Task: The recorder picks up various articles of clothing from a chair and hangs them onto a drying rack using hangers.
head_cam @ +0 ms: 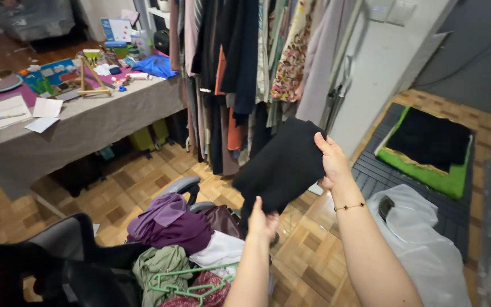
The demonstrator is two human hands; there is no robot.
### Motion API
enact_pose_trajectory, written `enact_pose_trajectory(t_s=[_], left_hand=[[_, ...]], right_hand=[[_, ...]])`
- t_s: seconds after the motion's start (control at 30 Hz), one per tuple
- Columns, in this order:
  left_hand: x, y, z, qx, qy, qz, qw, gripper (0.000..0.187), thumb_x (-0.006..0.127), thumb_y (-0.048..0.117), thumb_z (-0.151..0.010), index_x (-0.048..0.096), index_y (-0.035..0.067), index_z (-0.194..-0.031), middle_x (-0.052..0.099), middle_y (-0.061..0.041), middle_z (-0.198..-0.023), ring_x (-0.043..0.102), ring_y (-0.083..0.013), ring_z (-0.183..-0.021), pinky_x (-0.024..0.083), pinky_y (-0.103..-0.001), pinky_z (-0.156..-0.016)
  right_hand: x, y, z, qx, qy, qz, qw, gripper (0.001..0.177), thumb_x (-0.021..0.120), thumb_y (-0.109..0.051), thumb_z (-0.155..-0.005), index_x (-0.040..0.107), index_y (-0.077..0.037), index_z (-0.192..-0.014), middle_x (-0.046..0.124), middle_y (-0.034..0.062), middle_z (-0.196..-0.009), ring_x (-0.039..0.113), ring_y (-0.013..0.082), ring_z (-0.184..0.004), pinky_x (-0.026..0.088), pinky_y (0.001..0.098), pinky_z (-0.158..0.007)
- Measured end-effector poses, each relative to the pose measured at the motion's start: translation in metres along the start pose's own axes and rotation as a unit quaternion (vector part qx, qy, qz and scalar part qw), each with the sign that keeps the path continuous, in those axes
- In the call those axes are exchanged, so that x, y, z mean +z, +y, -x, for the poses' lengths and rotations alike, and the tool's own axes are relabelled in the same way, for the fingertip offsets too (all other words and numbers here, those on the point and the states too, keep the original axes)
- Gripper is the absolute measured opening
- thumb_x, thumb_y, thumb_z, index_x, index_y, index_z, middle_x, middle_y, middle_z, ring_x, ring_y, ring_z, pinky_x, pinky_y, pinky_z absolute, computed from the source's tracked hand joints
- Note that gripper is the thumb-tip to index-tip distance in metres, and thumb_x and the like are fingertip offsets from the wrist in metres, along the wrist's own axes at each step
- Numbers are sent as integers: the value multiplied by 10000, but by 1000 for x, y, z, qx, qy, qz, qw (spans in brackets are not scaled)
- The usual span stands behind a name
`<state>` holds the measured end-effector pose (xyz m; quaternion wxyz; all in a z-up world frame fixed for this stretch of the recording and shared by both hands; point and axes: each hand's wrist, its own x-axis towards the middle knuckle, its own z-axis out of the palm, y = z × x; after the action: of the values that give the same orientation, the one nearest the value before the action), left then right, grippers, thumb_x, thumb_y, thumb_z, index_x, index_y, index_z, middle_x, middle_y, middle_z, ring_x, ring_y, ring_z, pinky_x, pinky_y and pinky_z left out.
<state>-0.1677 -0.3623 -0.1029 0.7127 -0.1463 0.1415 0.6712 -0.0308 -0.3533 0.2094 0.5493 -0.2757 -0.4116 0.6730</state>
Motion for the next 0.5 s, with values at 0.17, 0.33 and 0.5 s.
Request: enact_pose_trajectory(t_s=[0.17,0.33,0.5], left_hand=[[-1,41,-2,60,69,29,995,293,554,239,-997,621,47,-1207,705,-107,-1178,669,-286,-1092,552,-479,-955],[61,73,47,135,-32,87,986,410,490,235,-941,610,-72,-1184,681,-230,-1193,648,-394,-1128,523,-543,-1015],[178,54,137,176,-211,-70,959,486,454,179,-835,637,8,-1251,703,-171,-1184,669,-343,-1090,536,-457,-979]], right_hand=[[-23,6,29,1,-8,7,1000,372,602,-303,-1024,650,-24,-1267,729,95,-1184,703,222,-1040,562,384,-920],[-52,17,50,8,15,-16,1000,397,591,-297,-1013,637,-18,-1292,714,88,-1240,696,209,-1095,555,362,-974],[-106,73,70,51,38,10,998,356,614,-270,-1000,645,-4,-1234,723,89,-1177,693,212,-1038,562,355,-930]])
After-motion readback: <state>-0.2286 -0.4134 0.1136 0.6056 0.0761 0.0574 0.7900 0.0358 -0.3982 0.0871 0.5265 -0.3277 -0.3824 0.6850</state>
